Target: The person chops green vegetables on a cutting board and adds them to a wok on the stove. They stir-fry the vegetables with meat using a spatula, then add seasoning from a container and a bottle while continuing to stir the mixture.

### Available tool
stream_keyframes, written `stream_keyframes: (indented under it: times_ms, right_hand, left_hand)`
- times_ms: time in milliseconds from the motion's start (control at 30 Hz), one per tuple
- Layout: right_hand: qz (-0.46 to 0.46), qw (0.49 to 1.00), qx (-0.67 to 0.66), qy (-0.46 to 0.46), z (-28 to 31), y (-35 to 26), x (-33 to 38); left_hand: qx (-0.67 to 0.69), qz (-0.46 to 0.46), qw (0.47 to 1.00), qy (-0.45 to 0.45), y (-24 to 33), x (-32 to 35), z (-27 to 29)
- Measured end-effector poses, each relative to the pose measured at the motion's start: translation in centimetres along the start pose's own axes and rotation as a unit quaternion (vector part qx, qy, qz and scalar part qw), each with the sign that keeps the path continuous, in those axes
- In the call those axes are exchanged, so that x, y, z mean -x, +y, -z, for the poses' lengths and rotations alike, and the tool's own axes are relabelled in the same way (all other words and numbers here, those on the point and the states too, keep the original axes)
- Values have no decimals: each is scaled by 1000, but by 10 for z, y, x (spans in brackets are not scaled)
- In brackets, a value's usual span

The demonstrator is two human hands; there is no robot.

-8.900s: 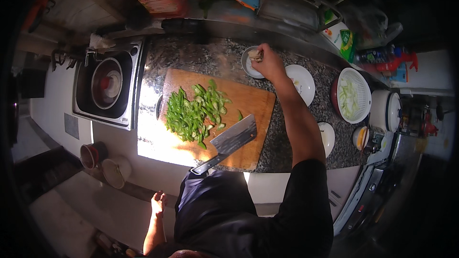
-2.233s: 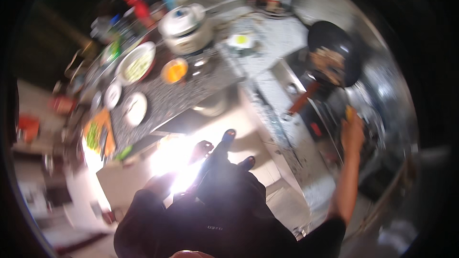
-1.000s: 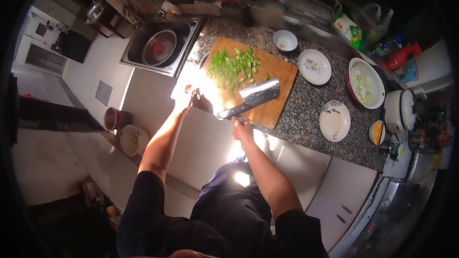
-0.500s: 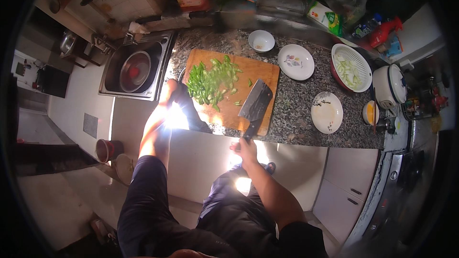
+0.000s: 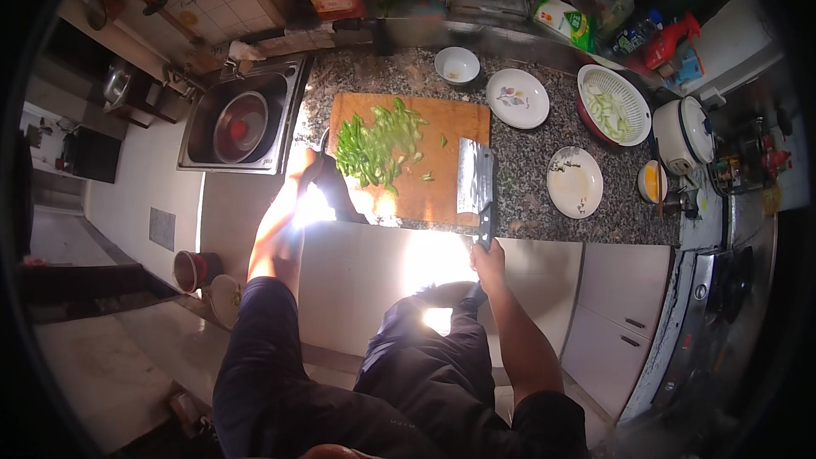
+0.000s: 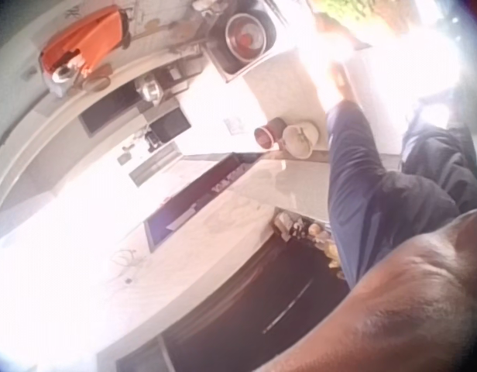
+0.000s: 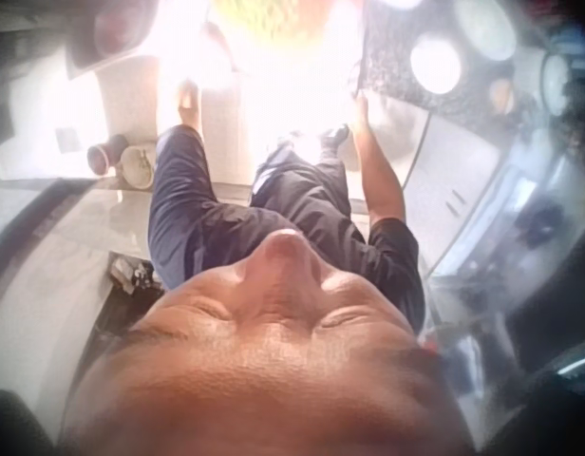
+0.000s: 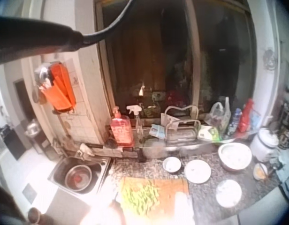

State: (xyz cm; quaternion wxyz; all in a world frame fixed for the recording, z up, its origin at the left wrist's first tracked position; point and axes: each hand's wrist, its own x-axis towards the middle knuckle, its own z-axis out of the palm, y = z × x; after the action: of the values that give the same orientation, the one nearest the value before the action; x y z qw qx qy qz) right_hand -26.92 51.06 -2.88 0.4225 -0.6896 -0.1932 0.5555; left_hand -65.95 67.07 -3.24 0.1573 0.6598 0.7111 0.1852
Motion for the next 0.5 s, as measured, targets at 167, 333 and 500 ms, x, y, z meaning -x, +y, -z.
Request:
stream_keyframes:
  times_ms: [167,333,500]
  right_hand:
    - [30,998,58,24,9,-15,-5]
    - [68,997,36,17,10,-29,-30]
    - [31,997,64,27,6,-26,-38]
  left_hand:
    - [0,-9,1000,3,5,17,2]
    - [0,-15,1000,16,8,30,0]
    - [8,-62,997,53,19,19,-11]
